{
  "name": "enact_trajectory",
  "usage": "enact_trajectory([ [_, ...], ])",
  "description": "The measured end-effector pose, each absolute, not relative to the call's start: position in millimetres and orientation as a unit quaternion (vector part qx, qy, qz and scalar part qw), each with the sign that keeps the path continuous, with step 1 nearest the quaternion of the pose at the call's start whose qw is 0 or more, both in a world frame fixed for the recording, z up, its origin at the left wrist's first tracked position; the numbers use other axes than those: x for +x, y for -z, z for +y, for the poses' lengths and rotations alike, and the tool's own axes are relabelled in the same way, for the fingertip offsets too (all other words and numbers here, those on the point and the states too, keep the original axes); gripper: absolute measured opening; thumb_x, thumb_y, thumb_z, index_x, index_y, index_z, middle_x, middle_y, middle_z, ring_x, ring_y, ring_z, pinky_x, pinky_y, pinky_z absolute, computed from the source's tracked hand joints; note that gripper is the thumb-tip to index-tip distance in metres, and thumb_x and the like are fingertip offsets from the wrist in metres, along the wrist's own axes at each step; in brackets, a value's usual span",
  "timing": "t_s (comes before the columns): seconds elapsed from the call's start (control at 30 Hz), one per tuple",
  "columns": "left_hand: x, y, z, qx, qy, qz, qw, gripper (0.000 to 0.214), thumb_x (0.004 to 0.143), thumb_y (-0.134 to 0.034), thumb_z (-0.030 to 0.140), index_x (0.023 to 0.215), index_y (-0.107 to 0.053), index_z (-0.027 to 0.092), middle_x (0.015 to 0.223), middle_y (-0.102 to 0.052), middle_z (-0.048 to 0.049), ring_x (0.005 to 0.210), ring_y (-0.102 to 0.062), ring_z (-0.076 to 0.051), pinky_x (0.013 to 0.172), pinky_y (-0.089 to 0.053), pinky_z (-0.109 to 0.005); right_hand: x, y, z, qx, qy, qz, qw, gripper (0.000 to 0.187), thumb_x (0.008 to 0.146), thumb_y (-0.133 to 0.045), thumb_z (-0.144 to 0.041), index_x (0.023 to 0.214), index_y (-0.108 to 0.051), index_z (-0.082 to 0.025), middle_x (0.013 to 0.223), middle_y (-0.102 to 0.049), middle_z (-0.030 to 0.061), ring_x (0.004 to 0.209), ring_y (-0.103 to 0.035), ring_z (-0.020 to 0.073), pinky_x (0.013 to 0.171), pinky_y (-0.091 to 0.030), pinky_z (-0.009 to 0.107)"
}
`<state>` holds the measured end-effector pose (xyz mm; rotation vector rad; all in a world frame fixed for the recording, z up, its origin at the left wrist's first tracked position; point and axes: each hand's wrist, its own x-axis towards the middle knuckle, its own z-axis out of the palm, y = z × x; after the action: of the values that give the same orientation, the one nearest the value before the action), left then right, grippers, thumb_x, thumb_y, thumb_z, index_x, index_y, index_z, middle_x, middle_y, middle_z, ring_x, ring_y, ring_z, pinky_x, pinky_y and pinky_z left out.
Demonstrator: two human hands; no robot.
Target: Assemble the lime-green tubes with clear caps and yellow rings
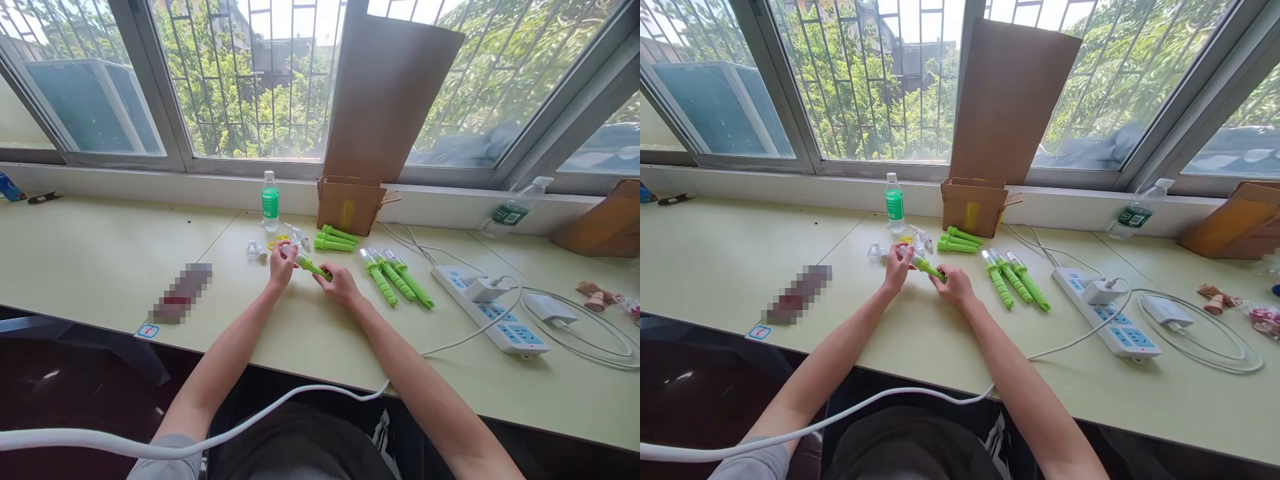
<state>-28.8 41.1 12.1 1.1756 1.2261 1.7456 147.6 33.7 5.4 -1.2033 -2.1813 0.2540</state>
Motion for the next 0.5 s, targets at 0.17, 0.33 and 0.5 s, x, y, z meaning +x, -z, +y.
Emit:
enact_trajectory([
  [0.17, -32, -15, 43, 0.369, -0.691, 0.474, 0.403, 0.042, 0.072, -0.066, 0.047, 0.099, -0.053, 0.017, 0.077, -0.058, -0.0024, 0.062, -0.059, -0.012, 0.052, -0.051, -0.024, 143, -5, 31, -0.455, -0.079, -0.824, 0.328, 0.021, 0.076, -0.06, -0.039, 0.09, -0.062, -0.023, 0.082, -0.068, 0.0032, 0.067, -0.058, 0.0177, 0.059, -0.037, 0.026],
  [0.33, -38, -21, 44, 0.228, -0.734, 0.372, 0.52, 0.046, 0.066, -0.073, 0.044, 0.093, -0.049, 0.017, 0.068, -0.054, 0.0012, 0.059, -0.06, -0.013, 0.06, -0.052, -0.03, 136, -4, 27, -0.467, -0.029, -0.833, 0.297, 0.023, 0.077, -0.061, -0.037, 0.095, -0.061, -0.022, 0.092, -0.067, 0.0051, 0.074, -0.06, 0.0188, 0.061, -0.036, 0.026],
  [0.5, -45, -25, 45, 0.122, -0.759, 0.341, 0.541, 0.043, 0.063, -0.076, 0.044, 0.085, -0.048, 0.018, 0.062, -0.047, 0.0047, 0.046, -0.047, -0.006, 0.058, -0.05, -0.029, 126, -4, 17, -0.457, -0.033, -0.849, 0.264, 0.022, 0.081, -0.057, -0.036, 0.095, -0.061, -0.02, 0.092, -0.066, 0.0049, 0.075, -0.058, 0.0172, 0.061, -0.034, 0.025],
])
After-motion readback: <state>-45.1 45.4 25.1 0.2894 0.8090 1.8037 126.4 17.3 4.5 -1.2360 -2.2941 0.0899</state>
